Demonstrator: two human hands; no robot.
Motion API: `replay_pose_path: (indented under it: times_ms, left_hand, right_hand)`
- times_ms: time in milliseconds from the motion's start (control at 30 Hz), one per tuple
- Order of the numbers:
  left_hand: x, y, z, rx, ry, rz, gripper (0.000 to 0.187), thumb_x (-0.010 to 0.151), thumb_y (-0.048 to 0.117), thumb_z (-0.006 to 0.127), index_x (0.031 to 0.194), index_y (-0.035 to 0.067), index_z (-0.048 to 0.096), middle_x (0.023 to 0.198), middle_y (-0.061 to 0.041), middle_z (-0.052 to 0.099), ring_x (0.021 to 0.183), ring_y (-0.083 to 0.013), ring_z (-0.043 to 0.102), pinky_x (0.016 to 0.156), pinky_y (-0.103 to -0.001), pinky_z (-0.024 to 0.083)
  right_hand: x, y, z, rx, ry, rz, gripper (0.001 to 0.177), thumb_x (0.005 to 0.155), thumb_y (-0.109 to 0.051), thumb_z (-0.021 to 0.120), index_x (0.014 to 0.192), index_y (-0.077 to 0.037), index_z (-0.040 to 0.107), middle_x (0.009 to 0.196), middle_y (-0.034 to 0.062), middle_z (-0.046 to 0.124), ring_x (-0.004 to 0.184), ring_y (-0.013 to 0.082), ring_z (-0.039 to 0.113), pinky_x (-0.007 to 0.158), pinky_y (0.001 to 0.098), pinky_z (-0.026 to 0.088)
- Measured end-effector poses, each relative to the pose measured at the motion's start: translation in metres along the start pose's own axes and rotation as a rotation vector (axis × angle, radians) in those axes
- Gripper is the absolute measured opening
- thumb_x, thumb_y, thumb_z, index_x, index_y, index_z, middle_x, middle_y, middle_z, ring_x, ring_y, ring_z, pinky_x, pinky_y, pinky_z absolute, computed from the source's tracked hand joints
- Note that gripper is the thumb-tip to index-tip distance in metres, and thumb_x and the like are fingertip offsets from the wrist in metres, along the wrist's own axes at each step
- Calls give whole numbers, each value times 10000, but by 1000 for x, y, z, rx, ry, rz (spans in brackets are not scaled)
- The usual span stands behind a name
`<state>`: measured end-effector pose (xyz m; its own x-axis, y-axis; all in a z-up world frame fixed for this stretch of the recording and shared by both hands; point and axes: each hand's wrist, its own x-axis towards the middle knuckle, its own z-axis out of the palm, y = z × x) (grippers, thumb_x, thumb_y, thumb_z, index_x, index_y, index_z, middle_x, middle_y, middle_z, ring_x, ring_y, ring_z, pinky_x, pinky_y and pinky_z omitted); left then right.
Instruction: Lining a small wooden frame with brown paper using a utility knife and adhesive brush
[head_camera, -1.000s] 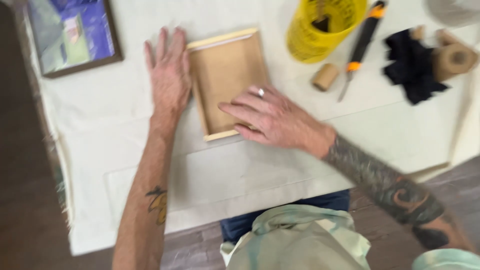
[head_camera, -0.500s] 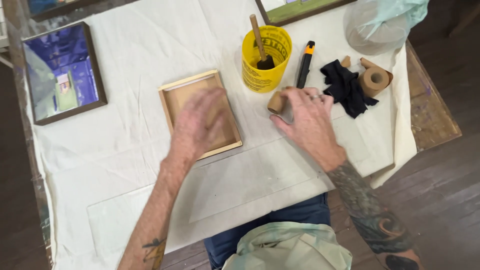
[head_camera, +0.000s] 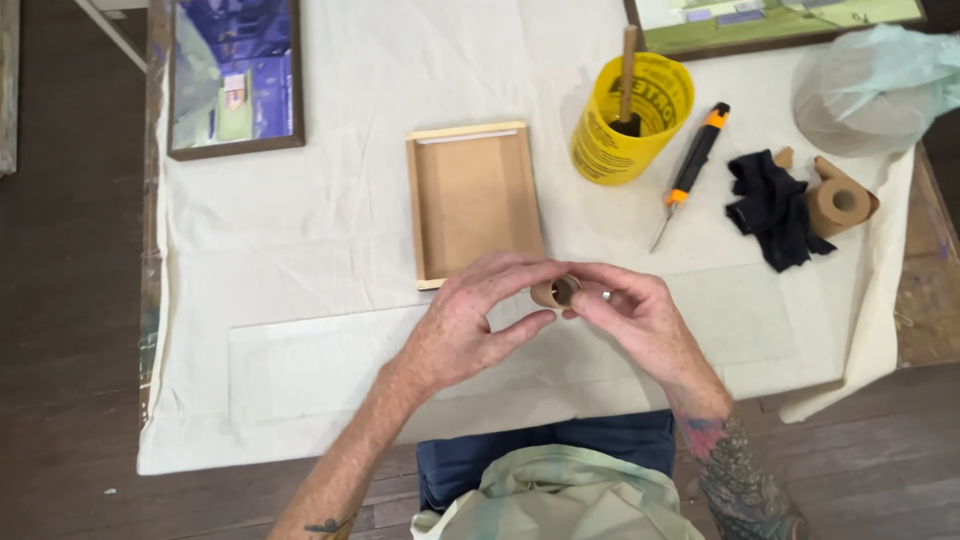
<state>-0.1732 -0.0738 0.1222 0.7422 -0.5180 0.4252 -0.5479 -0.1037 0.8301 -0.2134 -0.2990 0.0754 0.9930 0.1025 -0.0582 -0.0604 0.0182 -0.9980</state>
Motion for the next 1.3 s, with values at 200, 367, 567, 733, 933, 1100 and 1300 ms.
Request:
replay_pose_path:
  times_ms: [200, 367, 567, 733, 933, 1100, 1300]
  left_hand:
    - [-21, 17, -5, -151, 263, -155, 413, 785, 123, 900, 1161, 124, 729, 1044, -18, 748, 1017, -195, 748, 934, -331, 620]
    - [-43, -6, 11, -450, 332, -381, 455, 718, 129, 941, 1103, 41, 715, 942, -52, 700, 884, -181, 739, 788, -330, 654]
    - [-59, -20, 6, -703, 354, -497, 364, 817, 47, 851, 1158, 1, 732, 1004, -116, 738, 928, -204, 769, 805, -324, 668]
    - [-74, -50, 1, -593, 444, -524, 340, 840, 12, 821, 1165, -6, 724, 901, -118, 759, 826, -177, 781, 755, -311, 679]
    - [-82, -59, -27, -717, 558, -589, 216, 889, 5, 756, 1047, 19, 609, 850, -70, 685, 799, -145, 735, 733, -310, 679]
    - [-77, -71, -49, -272, 479, -567, 117, 905, 44, 755, 1018, 75, 754, 878, -74, 724, 821, -158, 745, 736, -290, 656]
    - [-72, -89, -72, 247, 244, -423, 262, 886, 72, 793, 1143, 115, 769, 956, -95, 751, 905, -246, 764, 790, -337, 649]
  right_hand:
    - [-12, -51, 37, -425, -49, -502, 948, 617, -92, 963, 1439, 38, 510, 1515, 266, 503, 1229, 424, 636, 974, 515, 569]
    - [-8, -54, 59, -668, -27, -701, 519, 739, -20, 884, 1227, 16, 711, 1236, 204, 708, 1029, 362, 741, 853, 442, 634]
    - [-7, -43, 60, -500, -9, -550, 537, 701, -6, 894, 1209, 0, 721, 1185, 181, 759, 976, 299, 775, 775, 379, 656]
    - [1, -27, 58, -333, -53, -447, 589, 650, 29, 907, 1201, 34, 699, 1178, 197, 763, 1008, 298, 763, 739, 381, 666]
    - [23, 20, 29, -111, -102, -294, 673, 599, 37, 915, 1196, 94, 610, 1209, 247, 723, 1046, 234, 710, 727, 322, 643]
    - [43, 28, 25, -132, -90, -86, 734, 626, 118, 852, 1299, 45, 567, 1253, 187, 711, 1035, 227, 717, 752, 282, 619]
    - [55, 8, 48, -216, -60, 14, 671, 682, 133, 798, 1310, 24, 591, 1252, 177, 721, 1034, 195, 711, 771, 271, 616]
